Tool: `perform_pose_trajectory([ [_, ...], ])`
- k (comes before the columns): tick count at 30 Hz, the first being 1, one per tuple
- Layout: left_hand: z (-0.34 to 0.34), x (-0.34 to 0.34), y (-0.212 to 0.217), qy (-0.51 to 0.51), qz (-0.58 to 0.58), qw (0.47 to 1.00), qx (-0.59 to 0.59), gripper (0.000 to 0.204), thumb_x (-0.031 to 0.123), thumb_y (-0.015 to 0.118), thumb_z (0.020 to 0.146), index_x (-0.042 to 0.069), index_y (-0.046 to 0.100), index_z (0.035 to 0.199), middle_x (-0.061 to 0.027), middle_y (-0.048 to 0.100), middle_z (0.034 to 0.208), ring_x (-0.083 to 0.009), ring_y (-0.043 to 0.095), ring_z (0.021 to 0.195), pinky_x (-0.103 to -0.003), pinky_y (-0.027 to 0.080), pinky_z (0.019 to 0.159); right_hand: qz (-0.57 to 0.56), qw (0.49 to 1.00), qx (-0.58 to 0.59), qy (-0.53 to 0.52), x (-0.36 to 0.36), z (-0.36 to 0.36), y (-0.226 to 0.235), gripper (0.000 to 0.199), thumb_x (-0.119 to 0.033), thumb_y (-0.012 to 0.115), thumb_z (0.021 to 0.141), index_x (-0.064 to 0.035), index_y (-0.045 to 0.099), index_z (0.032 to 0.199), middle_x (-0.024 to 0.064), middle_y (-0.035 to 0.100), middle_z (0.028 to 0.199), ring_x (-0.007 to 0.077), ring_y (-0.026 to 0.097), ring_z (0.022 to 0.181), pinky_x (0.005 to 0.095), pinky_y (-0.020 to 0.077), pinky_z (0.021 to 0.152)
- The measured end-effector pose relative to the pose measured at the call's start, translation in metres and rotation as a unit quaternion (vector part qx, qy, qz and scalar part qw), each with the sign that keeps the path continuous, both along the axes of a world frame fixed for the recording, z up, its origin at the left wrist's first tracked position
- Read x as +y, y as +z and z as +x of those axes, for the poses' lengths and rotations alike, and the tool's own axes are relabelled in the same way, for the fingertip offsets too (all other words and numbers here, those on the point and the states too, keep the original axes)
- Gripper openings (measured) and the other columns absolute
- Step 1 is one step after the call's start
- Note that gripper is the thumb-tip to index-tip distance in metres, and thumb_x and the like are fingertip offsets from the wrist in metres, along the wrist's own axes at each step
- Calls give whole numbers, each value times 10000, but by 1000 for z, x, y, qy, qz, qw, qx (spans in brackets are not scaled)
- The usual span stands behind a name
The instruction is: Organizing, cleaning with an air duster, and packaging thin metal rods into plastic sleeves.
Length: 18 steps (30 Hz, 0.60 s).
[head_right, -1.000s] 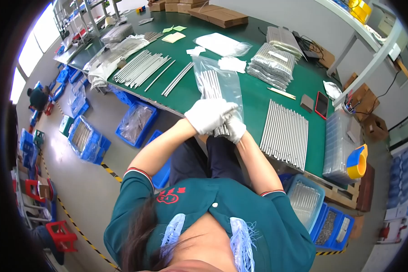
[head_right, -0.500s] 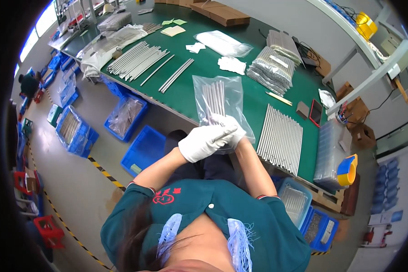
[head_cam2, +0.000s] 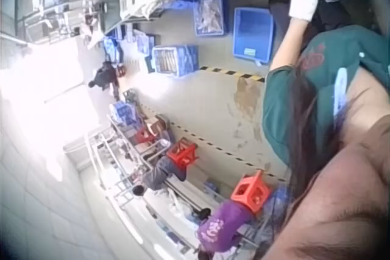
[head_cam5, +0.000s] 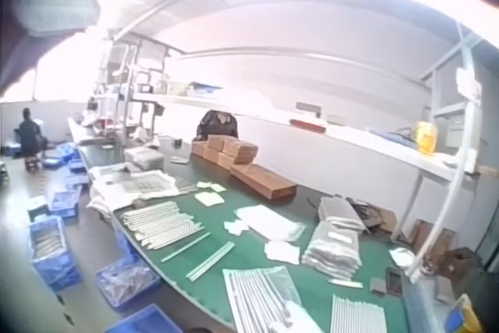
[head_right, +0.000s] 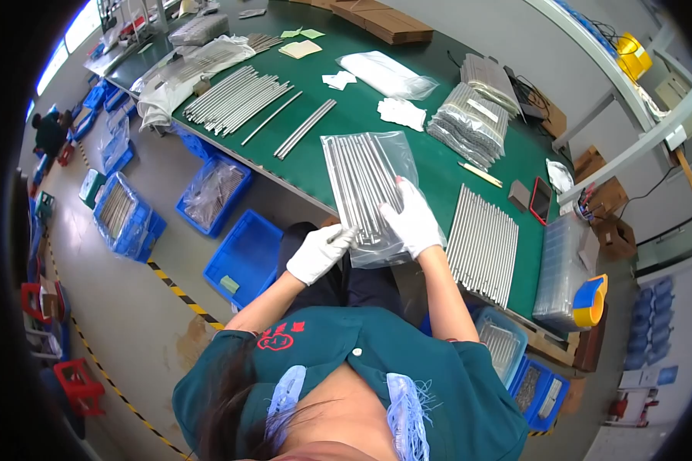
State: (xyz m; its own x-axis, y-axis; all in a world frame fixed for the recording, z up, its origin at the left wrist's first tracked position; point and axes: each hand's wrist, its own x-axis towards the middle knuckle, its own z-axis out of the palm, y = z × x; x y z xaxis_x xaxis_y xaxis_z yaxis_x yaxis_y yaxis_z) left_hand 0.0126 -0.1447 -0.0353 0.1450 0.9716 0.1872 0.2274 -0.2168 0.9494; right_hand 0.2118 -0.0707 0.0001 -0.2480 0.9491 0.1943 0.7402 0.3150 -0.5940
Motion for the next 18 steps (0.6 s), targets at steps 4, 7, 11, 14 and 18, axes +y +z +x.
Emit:
perform_pose_trajectory([
  [4, -4, 7, -18, -62, -322, 943, -64, 525, 496, 424, 964, 27, 638, 865, -41, 612, 660, -162, 559, 568, -289, 477, 575, 1, 999, 17, -44, -21, 20, -22, 738, -338, 636, 830, 53, 346, 1386, 257, 407, 1391, 357, 402, 1295, 354, 321, 1076],
  [7, 17, 4, -31, -185, -330, 898, -225, 600, 522, 371, 970, -5, 602, 1139, -136, 685, 900, -195, 634, 696, -271, 515, 647, 25, 997, -28, -63, -32, 17, -21, 730, -317, 635, 830, 40, 335, 1392, 258, 392, 1398, 377, 390, 1295, 377, 326, 1072],
  [11, 25, 10, -34, -186, -296, 903, -251, 486, 366, 514, 955, -56, 570, 1191, -176, 657, 1068, -283, 664, 920, -329, 543, 717, 40, 996, -67, -44, -46, 9, -4, 661, -277, 618, 830, 36, 369, 1356, 262, 413, 1369, 397, 409, 1265, 395, 337, 1061],
  [14, 12, 19, -26, -121, -240, 930, -249, 394, 270, 516, 957, -68, 597, 1142, -170, 667, 1034, -258, 669, 887, -316, 546, 714, -23, 996, -79, 44, -67, 14, 12, 606, -263, 605, 844, 36, 401, 1331, 242, 417, 1378, 354, 392, 1298, 376, 319, 1080],
  [18, -44, 31, -16, -36, -221, 889, -400, 336, 236, 478, 952, -50, 587, 1090, -186, 656, 998, -257, 670, 825, -333, 555, 669, -263, 936, 90, 217, -98, 31, 78, 541, -269, 612, 880, -48, 461, 1350, 141, 507, 1351, 251, 502, 1230, 361, 367, 1049],
])
